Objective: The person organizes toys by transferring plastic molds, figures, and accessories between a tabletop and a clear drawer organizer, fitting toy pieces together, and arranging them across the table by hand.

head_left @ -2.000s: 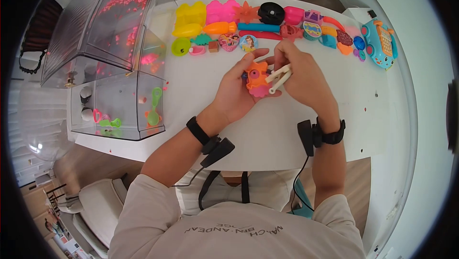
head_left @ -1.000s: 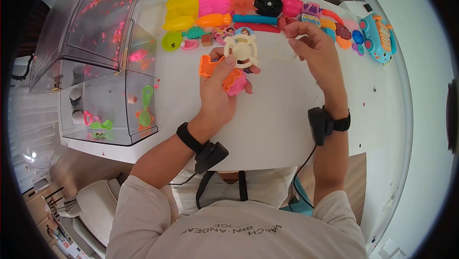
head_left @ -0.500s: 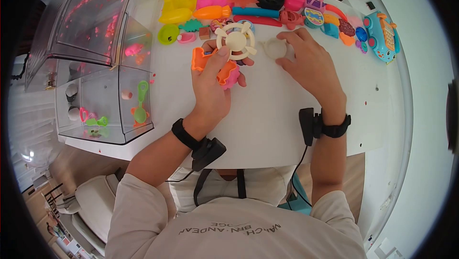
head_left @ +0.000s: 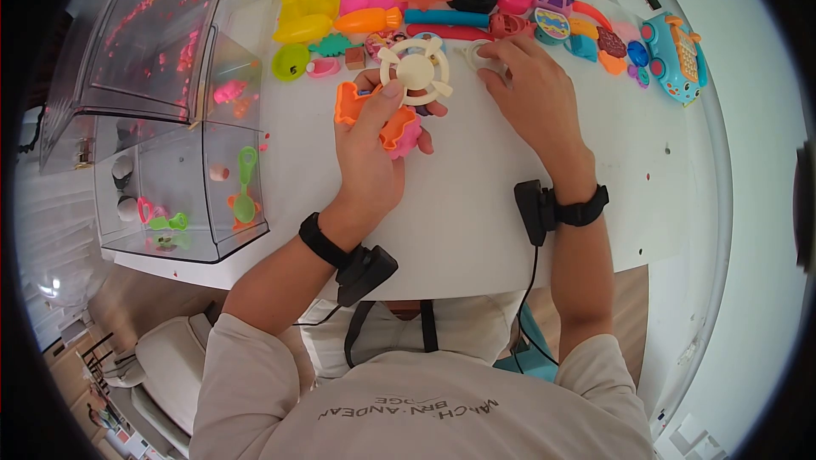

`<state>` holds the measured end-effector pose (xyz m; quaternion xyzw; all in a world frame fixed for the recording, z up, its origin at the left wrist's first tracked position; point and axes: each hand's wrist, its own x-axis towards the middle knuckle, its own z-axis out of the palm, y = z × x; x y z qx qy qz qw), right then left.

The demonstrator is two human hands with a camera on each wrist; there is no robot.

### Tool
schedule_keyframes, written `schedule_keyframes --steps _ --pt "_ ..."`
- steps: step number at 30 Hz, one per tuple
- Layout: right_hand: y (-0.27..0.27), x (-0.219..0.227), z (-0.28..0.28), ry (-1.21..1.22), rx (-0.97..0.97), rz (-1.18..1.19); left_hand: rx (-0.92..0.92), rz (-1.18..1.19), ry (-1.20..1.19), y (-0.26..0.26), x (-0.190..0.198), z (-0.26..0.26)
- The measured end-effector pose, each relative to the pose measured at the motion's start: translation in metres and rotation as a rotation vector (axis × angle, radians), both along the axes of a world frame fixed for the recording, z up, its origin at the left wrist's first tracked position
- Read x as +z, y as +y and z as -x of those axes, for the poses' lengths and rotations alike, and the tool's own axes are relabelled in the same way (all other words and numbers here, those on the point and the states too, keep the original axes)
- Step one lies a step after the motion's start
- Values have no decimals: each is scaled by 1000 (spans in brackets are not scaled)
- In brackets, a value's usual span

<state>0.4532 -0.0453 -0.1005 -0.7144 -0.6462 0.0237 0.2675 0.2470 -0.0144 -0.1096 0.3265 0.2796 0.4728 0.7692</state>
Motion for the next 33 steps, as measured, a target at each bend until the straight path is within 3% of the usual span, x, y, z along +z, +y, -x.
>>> schedule_keyframes --steps 5,8,10,13,19,26,33 --pt "1 2 3 39 50 15 -5 12 -3 0 0 1" --pt "-2 12 7 173 74 167 -24 -16 86 0 0 1" --pt "-5 14 5 -4 159 -61 -20 -12 85 1 1 0" --pt "-10 14 -3 -84 189 32 -16 -4 79 1 1 0" --pt "-4 10 4 48 158 109 -8 14 -7 1 1 1" --pt "-7 12 5 -19 120 191 -12 4 78 0 1 1" --pt "-9 19 -1 -37 30 273 -5 20 -6 1 2 1"
